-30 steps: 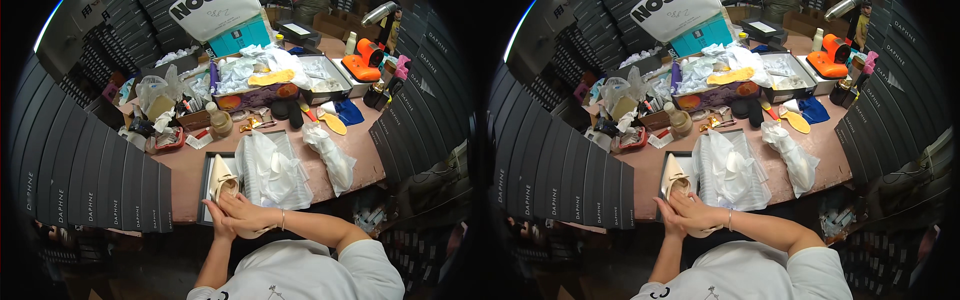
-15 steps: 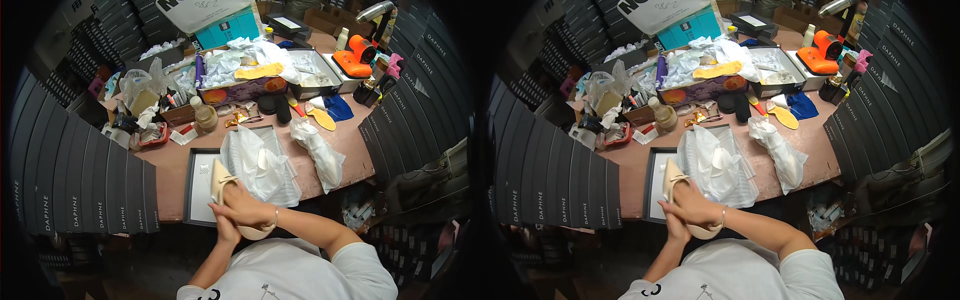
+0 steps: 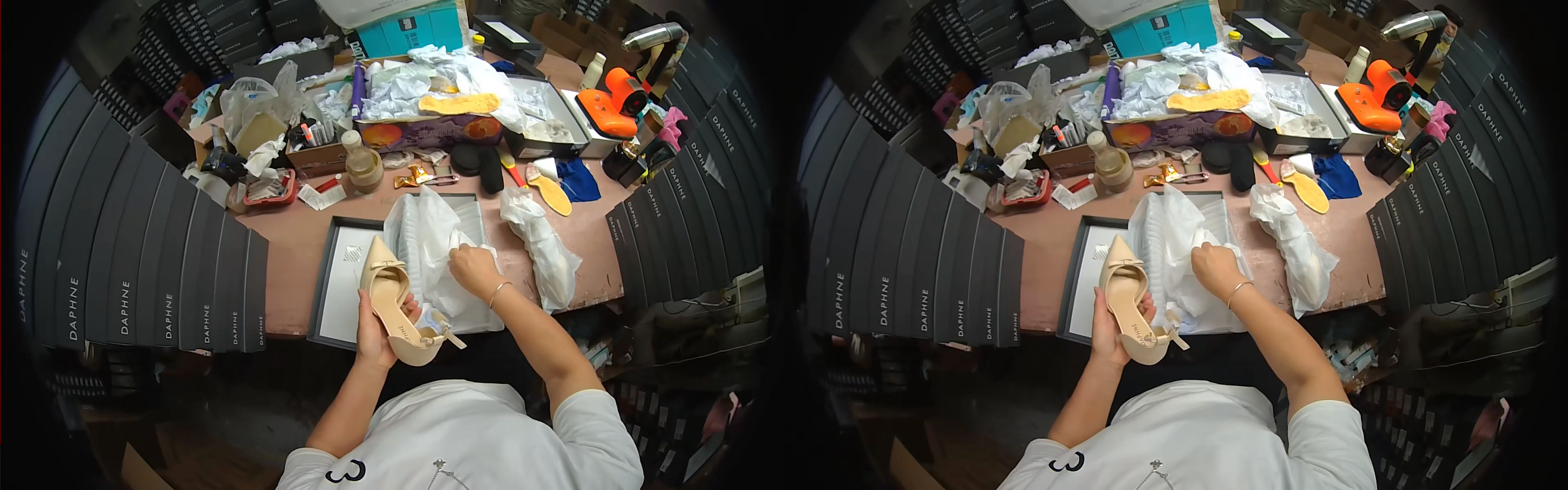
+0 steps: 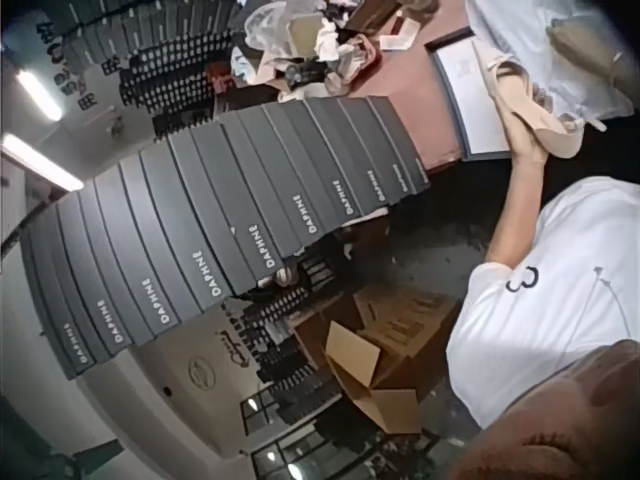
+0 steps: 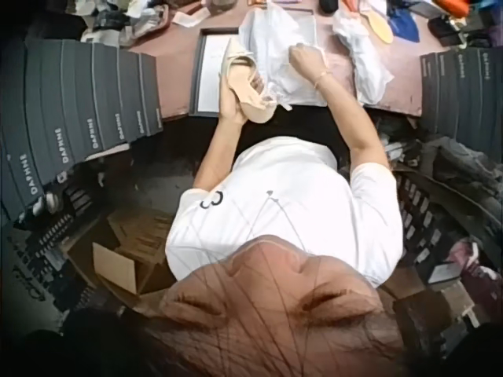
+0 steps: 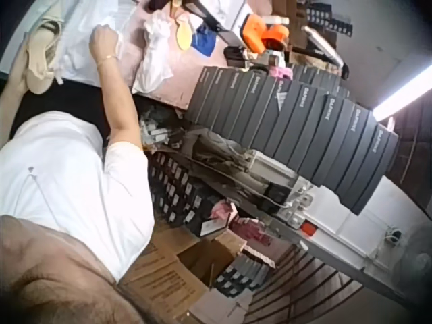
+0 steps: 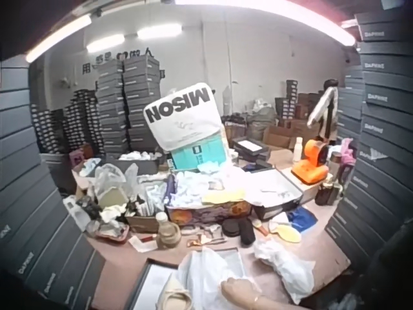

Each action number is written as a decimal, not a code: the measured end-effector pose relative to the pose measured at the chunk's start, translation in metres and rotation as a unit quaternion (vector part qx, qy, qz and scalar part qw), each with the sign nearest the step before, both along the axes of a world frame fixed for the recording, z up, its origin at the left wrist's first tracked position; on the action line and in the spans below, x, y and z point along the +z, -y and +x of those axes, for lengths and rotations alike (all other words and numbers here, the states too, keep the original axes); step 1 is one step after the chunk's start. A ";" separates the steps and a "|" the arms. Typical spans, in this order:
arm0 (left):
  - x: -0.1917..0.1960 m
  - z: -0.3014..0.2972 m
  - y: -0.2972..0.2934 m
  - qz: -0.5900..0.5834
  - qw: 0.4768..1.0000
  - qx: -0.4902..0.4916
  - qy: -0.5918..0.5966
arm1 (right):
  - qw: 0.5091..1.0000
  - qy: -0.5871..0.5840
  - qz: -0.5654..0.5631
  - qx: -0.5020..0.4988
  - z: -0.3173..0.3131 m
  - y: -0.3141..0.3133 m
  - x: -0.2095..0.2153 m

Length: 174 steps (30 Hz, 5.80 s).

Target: Packing pairs of high-heeled shoes into shoeboxes with protective paper.

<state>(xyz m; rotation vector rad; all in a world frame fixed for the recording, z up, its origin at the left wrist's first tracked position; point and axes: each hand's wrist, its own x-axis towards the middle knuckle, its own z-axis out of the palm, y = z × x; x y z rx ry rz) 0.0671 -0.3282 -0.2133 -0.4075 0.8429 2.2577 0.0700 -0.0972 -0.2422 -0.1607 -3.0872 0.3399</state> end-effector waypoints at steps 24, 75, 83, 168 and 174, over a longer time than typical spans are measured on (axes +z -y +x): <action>0.002 0.036 -0.003 -0.061 0.989 -0.042 -0.131 | 0.968 -0.007 -0.248 0.030 -0.017 0.117 -0.011; -0.019 0.025 0.027 -0.056 0.997 -0.025 0.043 | 0.925 -0.165 -0.311 0.144 0.014 0.063 0.046; 0.003 0.012 0.017 -0.110 0.993 -0.034 -0.023 | 0.962 0.162 -0.099 0.198 0.033 0.055 -0.025; 0.012 -0.037 0.056 -0.255 0.863 -0.209 -0.382 | 0.875 -0.003 -0.456 0.161 0.054 -0.012 0.188; 0.072 -0.087 0.068 -0.401 0.754 0.200 -0.480 | 0.664 -0.158 -0.721 -0.123 0.086 -0.082 0.120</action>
